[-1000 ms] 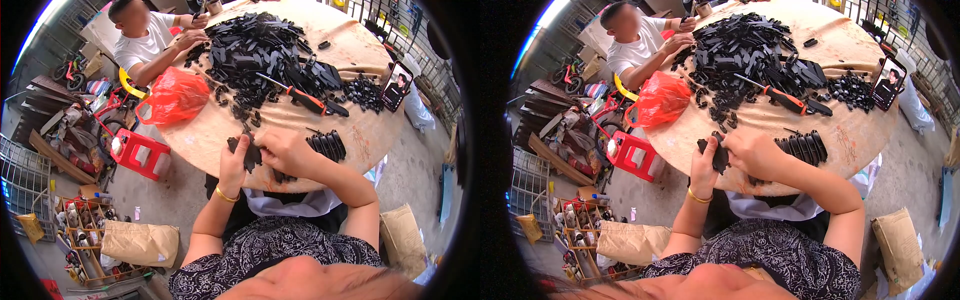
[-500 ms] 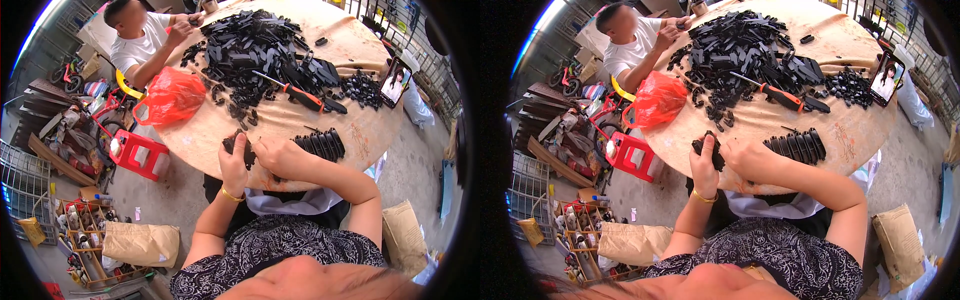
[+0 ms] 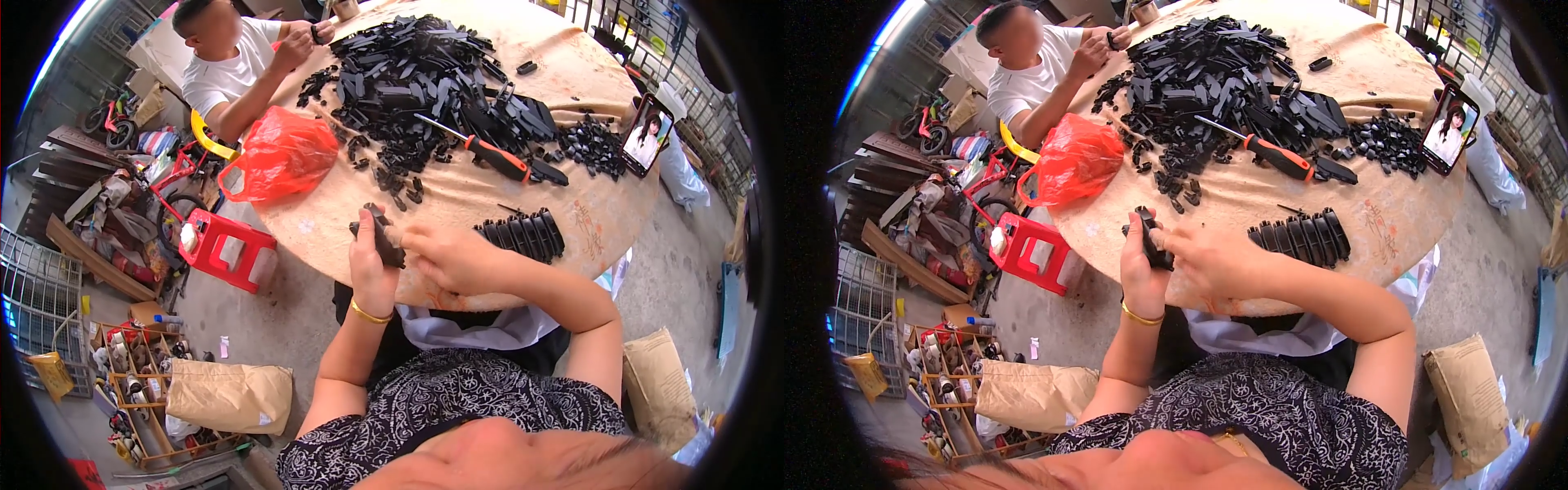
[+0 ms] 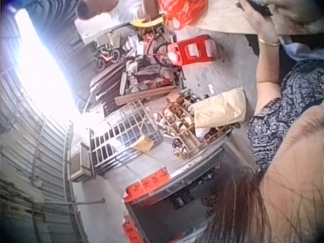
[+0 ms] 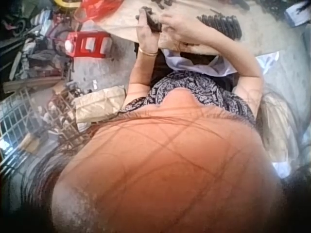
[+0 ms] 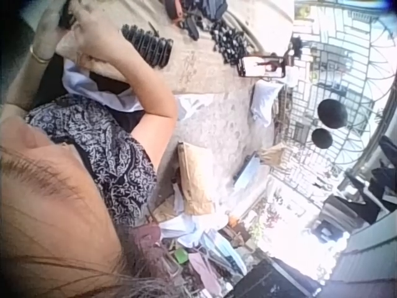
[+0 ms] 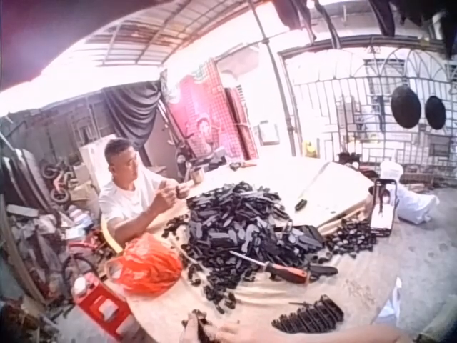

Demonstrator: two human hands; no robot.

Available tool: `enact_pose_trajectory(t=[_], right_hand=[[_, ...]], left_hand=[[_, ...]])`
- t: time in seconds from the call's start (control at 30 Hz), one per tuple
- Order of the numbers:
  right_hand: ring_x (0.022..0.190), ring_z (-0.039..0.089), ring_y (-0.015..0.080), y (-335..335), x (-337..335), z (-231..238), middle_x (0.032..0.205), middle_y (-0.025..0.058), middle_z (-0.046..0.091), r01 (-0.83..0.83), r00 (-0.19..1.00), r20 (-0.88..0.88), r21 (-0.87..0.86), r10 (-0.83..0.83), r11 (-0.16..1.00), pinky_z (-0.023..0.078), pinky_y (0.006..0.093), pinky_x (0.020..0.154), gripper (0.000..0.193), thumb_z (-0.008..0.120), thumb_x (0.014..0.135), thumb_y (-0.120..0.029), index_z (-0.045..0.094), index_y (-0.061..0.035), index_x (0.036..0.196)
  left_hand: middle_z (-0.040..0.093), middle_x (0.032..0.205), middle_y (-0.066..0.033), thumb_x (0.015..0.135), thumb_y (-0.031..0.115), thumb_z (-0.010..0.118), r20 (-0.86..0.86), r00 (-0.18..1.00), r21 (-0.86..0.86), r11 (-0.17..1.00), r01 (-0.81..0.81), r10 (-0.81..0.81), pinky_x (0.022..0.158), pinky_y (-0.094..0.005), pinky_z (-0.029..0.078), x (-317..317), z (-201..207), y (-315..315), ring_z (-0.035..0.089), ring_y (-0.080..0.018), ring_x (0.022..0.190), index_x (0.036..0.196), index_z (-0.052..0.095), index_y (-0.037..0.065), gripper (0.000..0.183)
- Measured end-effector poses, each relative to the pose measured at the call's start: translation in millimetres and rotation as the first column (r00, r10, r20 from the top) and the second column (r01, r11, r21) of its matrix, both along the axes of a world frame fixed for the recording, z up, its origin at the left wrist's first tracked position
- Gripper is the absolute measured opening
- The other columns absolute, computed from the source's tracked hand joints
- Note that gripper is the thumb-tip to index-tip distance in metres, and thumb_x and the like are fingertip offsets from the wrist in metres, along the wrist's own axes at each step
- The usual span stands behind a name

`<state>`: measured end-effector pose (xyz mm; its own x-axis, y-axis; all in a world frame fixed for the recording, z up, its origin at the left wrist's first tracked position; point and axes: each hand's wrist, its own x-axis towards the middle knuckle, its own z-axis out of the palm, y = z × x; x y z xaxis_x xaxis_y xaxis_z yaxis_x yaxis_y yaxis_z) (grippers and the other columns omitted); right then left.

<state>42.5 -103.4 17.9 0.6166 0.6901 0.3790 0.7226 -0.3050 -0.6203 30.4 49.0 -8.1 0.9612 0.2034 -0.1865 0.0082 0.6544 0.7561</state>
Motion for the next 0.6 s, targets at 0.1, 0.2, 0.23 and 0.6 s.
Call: enact_pose_trajectory(t=[0.1, 0.2, 0.23, 0.6], right_hand=[[0.063, 0.057, 0.0183, -10, 19, 12, 0.082, 0.0116, 0.057, 0.22, 0.974, -0.104, 0.217, -0.202, 0.951, 0.047, 0.0289, 0.058, 0.018, 0.056, 0.077, -0.006, 0.056, -0.0003, 0.094], [0.07, 0.059, 0.0181, -26, 42, 17, 0.088, 0.011, 0.059, 0.341, 0.935, -0.155, 0.152, -0.318, 0.928, 0.048, 0.0292, 0.066, 0.02, 0.054, 0.079, -0.006, 0.058, -0.0008, 0.097], [0.07, 0.059, 0.0181, -27, 48, 12, 0.088, 0.011, 0.059, 0.351, 0.932, -0.156, 0.15, -0.328, 0.924, 0.048, 0.0292, 0.066, 0.02, 0.054, 0.079, -0.006, 0.058, -0.0008, 0.097], [0.105, 0.047, 0.0242, -1, 70, -31, 0.103, 0.0067, 0.054, 0.295, 0.921, 0.367, -0.439, -0.131, 0.849, 0.044, 0.0351, 0.081, 0.039, 0.052, 0.071, -0.003, 0.052, -0.005, 0.11]], left_hand=[[0.053, 0.07, -0.0034, 0.09, 0.033, 0.048, 0.01, 0.996, -0.106, 0.99, 0.089, -0.088, 0.054, -0.0243, 0.043, -3, 3, 3, 0.052, -0.0117, 0.06, 0.099, 0.052, 0.002, 0.032], [0.053, 0.077, -0.0048, 0.09, 0.03, 0.046, 0.011, 0.955, 0.055, 0.953, 0.297, -0.298, 0.058, -0.0258, 0.043, -12, 6, 3, 0.051, -0.0128, 0.063, 0.107, 0.047, 0.001, 0.033], [0.055, 0.08, -0.0047, 0.087, 0.025, 0.052, -0.008, 0.932, 0.213, 0.91, 0.356, -0.363, 0.059, -0.0254, 0.043, -22, 12, -4, 0.052, -0.0139, 0.065, 0.107, 0.049, 0.002, 0.031], [0.055, 0.102, -0.0179, 0.07, 0.031, 0.066, -0.244, 0.504, 0.89, -0.397, -0.223, -0.829, 0.082, -0.0387, 0.041, -80, -81, -56, 0.053, -0.03, 0.096, 0.111, 0.051, 0.001, 0.053]])
